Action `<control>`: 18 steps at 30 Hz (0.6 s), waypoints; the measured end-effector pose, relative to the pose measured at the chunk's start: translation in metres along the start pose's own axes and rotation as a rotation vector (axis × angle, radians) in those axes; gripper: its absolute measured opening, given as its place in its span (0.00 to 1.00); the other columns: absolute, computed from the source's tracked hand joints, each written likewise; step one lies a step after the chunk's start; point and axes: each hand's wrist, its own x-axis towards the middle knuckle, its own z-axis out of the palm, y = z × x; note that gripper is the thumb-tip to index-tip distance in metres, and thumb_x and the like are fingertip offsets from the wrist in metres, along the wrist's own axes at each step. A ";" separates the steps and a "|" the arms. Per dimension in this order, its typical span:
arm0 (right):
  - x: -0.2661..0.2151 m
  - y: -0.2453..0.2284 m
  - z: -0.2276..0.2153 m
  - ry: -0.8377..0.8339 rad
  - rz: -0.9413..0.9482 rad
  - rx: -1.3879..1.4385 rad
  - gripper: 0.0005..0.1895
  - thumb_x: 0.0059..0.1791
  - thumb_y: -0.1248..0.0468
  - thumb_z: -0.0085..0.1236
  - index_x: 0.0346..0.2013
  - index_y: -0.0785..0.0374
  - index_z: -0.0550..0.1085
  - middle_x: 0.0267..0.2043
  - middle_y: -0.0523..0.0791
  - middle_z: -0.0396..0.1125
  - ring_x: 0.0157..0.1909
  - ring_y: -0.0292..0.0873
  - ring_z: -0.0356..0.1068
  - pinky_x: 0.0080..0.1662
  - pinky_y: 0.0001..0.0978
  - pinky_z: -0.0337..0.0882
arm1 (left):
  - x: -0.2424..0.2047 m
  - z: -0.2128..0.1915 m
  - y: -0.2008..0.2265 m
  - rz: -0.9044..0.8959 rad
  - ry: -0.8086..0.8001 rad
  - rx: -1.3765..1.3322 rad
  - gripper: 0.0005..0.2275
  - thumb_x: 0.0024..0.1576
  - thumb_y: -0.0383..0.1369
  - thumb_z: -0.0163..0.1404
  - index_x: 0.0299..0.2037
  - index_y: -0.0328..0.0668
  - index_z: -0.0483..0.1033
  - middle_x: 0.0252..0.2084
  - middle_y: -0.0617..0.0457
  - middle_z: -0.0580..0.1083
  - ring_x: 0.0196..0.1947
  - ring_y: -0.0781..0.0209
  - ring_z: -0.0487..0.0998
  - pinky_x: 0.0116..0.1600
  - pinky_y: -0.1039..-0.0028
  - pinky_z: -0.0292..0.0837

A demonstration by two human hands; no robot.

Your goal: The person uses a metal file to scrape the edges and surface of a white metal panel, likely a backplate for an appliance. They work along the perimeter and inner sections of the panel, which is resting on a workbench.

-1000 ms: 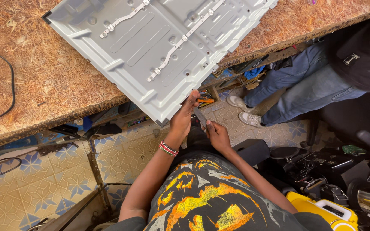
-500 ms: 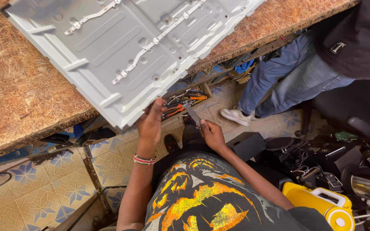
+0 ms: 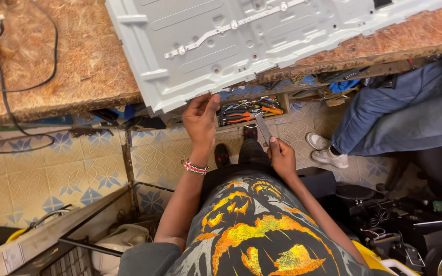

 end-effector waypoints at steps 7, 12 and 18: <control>-0.005 -0.011 -0.001 0.008 0.016 -0.021 0.20 0.62 0.59 0.44 0.33 0.61 0.80 0.13 0.42 0.60 0.13 0.36 0.60 0.23 0.23 0.62 | 0.004 -0.008 -0.011 -0.037 -0.044 -0.139 0.08 0.54 0.25 0.64 0.42 0.36 0.81 0.35 0.48 0.80 0.29 0.69 0.79 0.38 0.77 0.77; -0.010 -0.023 0.001 0.010 -0.005 -0.010 0.21 0.63 0.59 0.42 0.35 0.63 0.79 0.14 0.42 0.59 0.14 0.35 0.58 0.23 0.23 0.60 | 0.015 -0.016 -0.042 -0.045 -0.114 -0.193 0.07 0.55 0.24 0.62 0.42 0.35 0.80 0.35 0.47 0.79 0.31 0.66 0.79 0.41 0.76 0.77; -0.010 -0.025 -0.001 0.003 0.010 0.008 0.21 0.63 0.58 0.41 0.36 0.64 0.78 0.14 0.43 0.58 0.12 0.37 0.59 0.21 0.24 0.61 | 0.003 0.000 -0.026 0.028 -0.095 -0.210 0.06 0.59 0.25 0.59 0.44 0.38 0.77 0.33 0.51 0.77 0.32 0.68 0.77 0.42 0.79 0.74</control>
